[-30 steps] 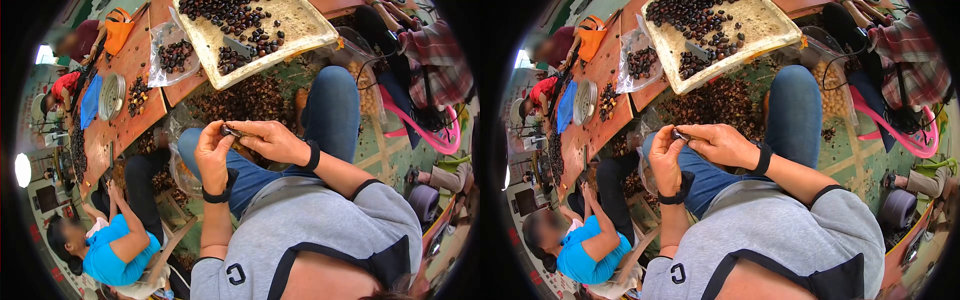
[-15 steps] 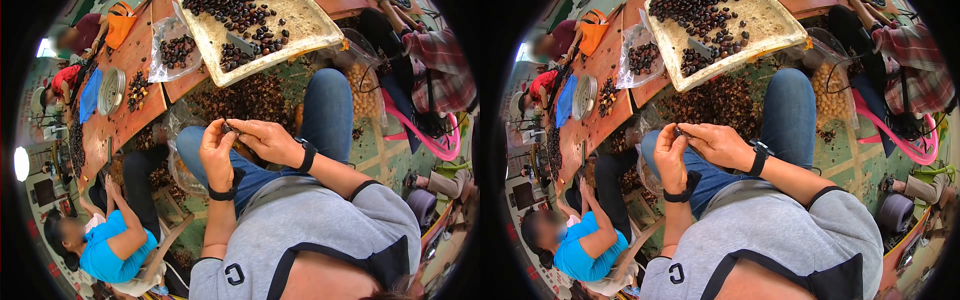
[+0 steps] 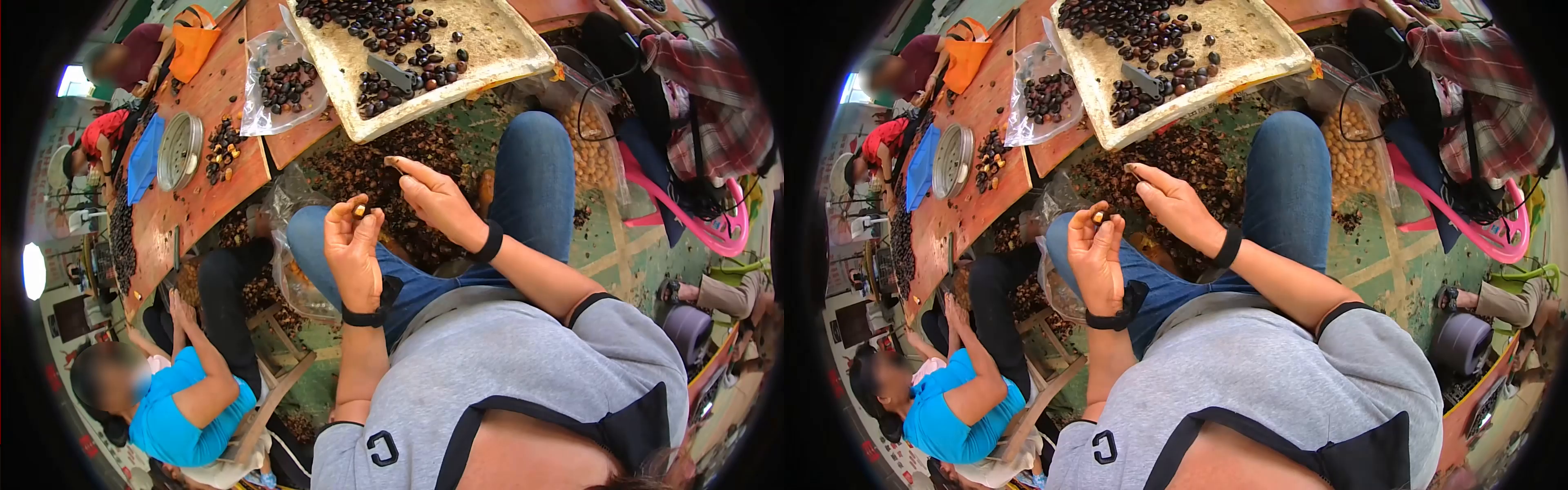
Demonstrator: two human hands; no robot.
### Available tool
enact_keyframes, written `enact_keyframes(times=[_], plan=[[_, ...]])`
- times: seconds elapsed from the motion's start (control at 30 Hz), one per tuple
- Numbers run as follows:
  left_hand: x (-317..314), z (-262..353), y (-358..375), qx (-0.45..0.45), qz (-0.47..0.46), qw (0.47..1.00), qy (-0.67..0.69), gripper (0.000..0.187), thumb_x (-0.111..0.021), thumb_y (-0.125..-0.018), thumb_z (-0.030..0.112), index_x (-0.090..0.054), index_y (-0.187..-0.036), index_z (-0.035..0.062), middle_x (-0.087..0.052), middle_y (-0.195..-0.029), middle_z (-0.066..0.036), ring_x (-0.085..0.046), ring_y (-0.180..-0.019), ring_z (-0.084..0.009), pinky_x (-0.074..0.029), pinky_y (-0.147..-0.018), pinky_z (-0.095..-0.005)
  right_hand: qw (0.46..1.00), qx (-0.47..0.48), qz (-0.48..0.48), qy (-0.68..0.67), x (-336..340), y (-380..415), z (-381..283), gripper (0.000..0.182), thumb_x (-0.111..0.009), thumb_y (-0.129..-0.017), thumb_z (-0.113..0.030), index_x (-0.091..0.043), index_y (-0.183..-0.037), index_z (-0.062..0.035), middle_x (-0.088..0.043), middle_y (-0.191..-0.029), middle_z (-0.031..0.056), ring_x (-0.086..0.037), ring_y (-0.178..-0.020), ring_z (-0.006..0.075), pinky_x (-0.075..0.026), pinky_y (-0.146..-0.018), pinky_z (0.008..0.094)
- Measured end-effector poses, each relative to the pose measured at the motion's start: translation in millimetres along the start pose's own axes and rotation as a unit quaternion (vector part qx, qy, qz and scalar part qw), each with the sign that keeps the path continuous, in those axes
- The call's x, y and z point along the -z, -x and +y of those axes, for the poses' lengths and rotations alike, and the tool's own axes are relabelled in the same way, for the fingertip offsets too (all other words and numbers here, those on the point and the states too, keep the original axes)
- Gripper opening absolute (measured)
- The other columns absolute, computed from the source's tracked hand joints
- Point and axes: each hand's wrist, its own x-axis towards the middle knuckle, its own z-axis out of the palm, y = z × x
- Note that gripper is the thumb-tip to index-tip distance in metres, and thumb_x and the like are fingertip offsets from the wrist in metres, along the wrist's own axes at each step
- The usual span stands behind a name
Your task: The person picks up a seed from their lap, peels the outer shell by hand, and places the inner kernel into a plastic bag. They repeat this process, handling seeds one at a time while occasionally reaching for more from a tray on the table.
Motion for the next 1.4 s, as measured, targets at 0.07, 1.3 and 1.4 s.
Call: enact_keyframes(times=[0.07,1.3,1.4], plan=[[-5.7,5.0,0.9,-0.002,0.011,0.999,0.036,0.028,-0.054,-0.092,-0.004,-0.050,-0.118,0.0033,-0.058,-0.113,-0.008,-0.060,-0.098,-0.0165,-0.053,-0.091,-0.0313,0.998,0.027,-0.039,0.035,-3.5,7.1,-4.3,0.046,-0.053,-0.095,-0.017,-0.046,-0.137,-0.0004,-0.061,-0.093,-0.0005,-0.053,-0.075,0.0080,-0.047,-0.066,0.0238],[-10.6,-10.8,7.6,-0.076,0.010,0.997,0.018,0.024,-0.054,-0.090,-0.003,-0.051,-0.113,0.0025,-0.059,-0.111,-0.011,-0.058,-0.102,-0.0165,-0.050,-0.096,-0.0328,0.998,-0.056,-0.033,-0.014,-4.3,7.0,-12.1,0.047,-0.054,-0.095,-0.017,-0.044,-0.137,0.0033,-0.063,-0.112,0.0072,-0.058,-0.093,0.0111,-0.048,-0.080,0.0253],[0.1,-8.4,0.0,-0.070,-0.010,0.994,0.078,0.024,-0.054,-0.092,0.000,-0.052,-0.116,0.0030,-0.059,-0.110,-0.009,-0.059,-0.099,-0.0166,-0.052,-0.090,-0.0316,0.979,0.082,-0.117,0.146,-8.5,13.7,-11.8,0.048,-0.057,-0.092,-0.019,-0.047,-0.134,0.0019,-0.066,-0.103,0.0107,-0.064,-0.086,0.0170,-0.050,-0.075,0.0300]])
